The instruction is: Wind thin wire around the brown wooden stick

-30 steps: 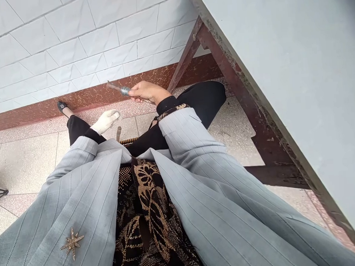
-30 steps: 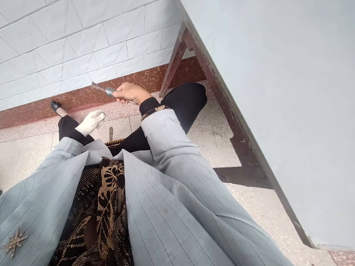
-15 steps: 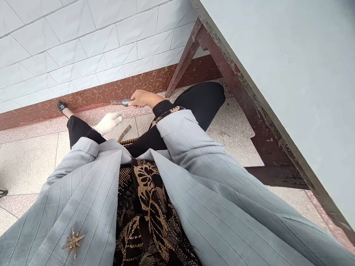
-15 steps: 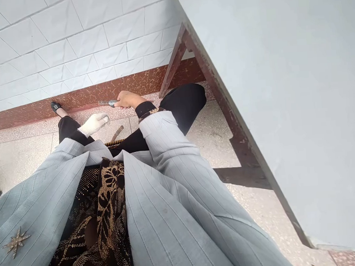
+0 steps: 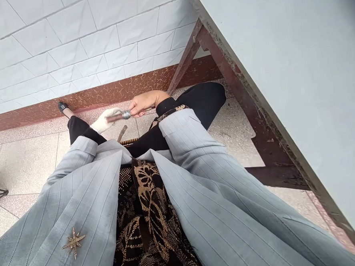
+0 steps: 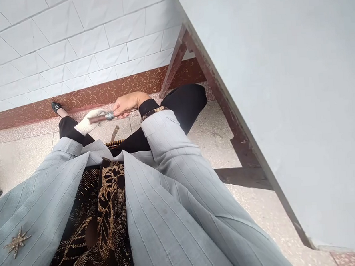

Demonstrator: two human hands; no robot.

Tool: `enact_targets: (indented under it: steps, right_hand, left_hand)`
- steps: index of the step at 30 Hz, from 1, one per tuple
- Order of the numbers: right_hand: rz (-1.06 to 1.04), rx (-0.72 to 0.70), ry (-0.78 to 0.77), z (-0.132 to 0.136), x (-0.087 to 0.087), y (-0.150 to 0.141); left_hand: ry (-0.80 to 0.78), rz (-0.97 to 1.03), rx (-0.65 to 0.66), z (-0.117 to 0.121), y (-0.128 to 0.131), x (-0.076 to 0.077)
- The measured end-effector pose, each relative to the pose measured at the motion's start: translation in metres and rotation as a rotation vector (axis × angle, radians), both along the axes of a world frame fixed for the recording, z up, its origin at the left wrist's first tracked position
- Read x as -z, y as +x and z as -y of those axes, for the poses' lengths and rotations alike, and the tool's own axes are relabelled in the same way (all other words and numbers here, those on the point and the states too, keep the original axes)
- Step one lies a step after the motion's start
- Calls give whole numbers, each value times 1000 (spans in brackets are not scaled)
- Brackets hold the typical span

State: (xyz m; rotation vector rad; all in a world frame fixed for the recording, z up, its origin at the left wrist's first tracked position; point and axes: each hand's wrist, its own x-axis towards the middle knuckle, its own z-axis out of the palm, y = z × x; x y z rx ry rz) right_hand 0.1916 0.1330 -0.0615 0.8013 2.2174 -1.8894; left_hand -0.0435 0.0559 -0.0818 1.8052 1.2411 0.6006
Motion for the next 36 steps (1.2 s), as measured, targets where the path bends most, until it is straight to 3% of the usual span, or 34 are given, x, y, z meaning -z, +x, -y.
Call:
enact_targets:
  steps: [3, 6, 10, 15, 22, 28, 31, 36]
  right_hand:
    - [-209, 225, 36, 0, -3, 4]
    - [-252, 428, 76, 0, -2, 0]
    - [-164, 588, 201, -4, 3, -5]
    - [113, 628, 375, -8, 8, -8]
    - [416, 452, 623, -7, 8, -15]
    - [551, 197, 665, 0, 6, -20]
    - [557, 70, 557, 3, 10, -22]
    - [407, -129, 165, 7, 13, -20]
  left_hand:
    - [-141, 128, -29, 8, 0, 7]
    - [-197, 127, -10, 14, 0, 10]
    - [-178, 61, -28, 12, -2, 14]
    - [-99, -141, -25, 10, -2, 13]
    - [92, -382, 84, 8, -1, 8]
    - [175, -446, 122, 3, -4, 4]
    - [192, -434, 113, 1, -4, -4]
    - [145, -295, 33, -1, 1, -11]
